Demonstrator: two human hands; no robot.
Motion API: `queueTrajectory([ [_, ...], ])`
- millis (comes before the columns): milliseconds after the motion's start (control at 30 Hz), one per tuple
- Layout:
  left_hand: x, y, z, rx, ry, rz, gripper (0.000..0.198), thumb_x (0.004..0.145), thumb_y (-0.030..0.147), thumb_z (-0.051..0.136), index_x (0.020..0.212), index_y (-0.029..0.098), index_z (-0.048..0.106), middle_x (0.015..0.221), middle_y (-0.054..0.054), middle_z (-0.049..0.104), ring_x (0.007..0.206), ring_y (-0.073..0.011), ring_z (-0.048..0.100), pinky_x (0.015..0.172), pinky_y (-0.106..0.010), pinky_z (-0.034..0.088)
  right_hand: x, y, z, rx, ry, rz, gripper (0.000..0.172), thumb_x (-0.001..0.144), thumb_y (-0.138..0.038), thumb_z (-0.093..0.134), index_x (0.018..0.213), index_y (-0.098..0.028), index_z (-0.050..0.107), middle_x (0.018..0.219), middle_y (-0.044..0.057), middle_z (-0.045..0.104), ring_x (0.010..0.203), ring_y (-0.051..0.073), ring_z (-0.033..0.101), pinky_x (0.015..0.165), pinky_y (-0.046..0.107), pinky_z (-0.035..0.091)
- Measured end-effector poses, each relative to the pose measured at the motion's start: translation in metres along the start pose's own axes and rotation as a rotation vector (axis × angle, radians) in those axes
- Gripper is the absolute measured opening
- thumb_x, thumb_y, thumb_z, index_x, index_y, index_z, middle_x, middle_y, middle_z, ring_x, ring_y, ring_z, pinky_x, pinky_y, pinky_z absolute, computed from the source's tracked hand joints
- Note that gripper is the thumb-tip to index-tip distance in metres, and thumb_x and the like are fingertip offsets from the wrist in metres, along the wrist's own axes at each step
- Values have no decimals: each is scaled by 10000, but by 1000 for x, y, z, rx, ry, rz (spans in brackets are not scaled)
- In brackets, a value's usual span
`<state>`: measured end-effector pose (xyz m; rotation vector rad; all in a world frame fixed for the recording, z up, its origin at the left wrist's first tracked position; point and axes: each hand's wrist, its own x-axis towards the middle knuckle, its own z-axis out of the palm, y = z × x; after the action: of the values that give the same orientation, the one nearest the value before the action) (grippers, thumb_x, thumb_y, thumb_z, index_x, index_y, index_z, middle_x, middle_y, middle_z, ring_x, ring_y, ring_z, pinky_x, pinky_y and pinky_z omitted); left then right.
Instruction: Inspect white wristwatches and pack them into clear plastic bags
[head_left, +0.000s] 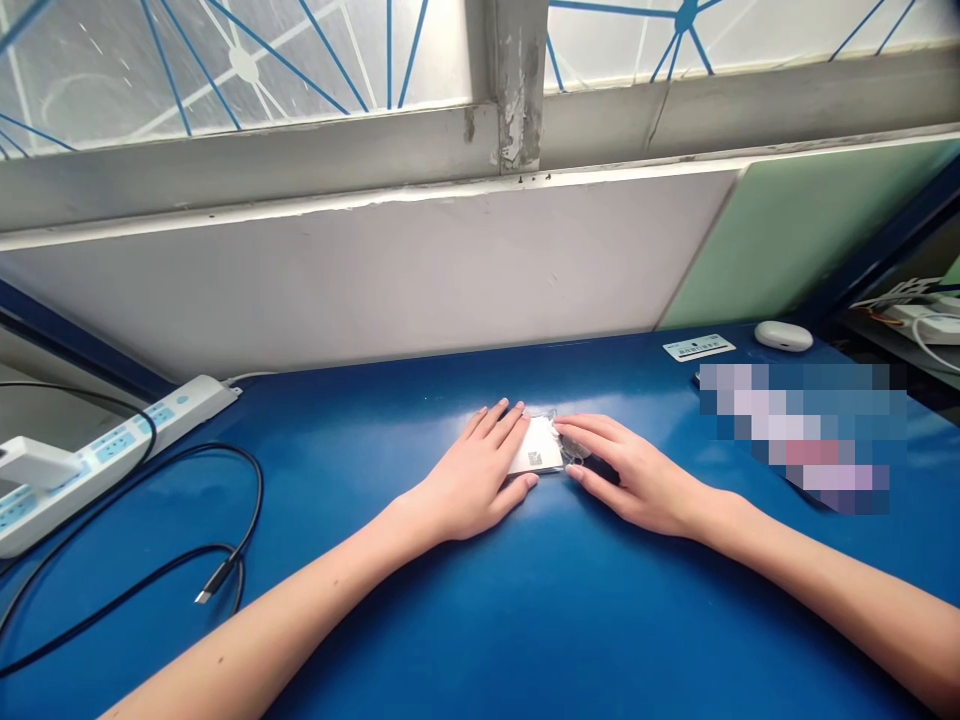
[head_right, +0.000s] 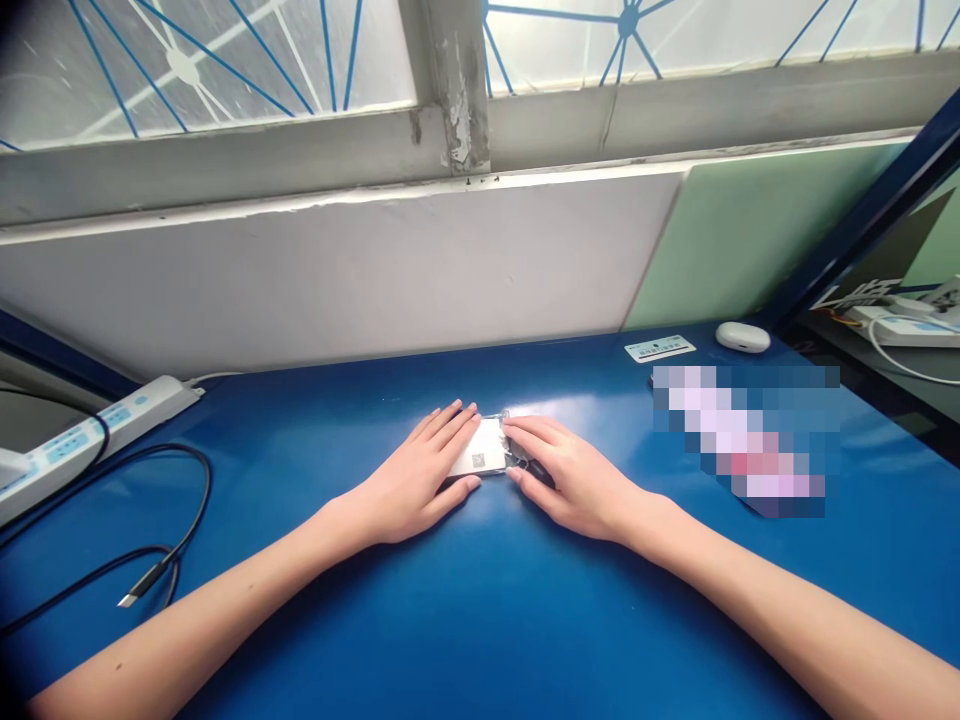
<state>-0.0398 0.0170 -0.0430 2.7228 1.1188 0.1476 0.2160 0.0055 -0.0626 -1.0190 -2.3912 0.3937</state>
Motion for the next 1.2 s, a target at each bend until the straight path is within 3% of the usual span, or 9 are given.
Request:
queueTrajectory([
  [200,1,1,1,5,2,-18,675,1022,485,375,1538,63,264,1616,-221,232,1514,-341,191,1214,-509,214,0,-1,-1,4,-21,29,418,994,-307,479,1383,-156,500,1402,175,566,1285,281,555,1074,452,493],
  [733,1,1,1,11,6,-3,664,1018,471,380,1528,61,270,1601,-220,282,1507,-341,218,1208,-503,215,0,0,-1,-63,-12,-51,414,1006,-273,452,1399,-161,515,1388,177,581,1266,289,571,1045,459,514],
  [967,2,3,6,35,-10,-16,672,1031,472,319,1511,6,256,1600,-264,241,1512,-339,196,1213,-478,194,1,-4,-3,-163,-68,-99,471,1009,-305,455,1431,-96,481,1449,226,529,1377,336,470,1102,512,458],
  [1200,3,3,8,37,15,-6,623,1031,460,310,1502,54,283,1588,-235,303,1505,-326,232,1205,-485,195,8,-11,-3,-251,-53,-153,424,1001,-293,468,1363,-84,537,1354,223,612,1381,349,467,1101,525,464],
])
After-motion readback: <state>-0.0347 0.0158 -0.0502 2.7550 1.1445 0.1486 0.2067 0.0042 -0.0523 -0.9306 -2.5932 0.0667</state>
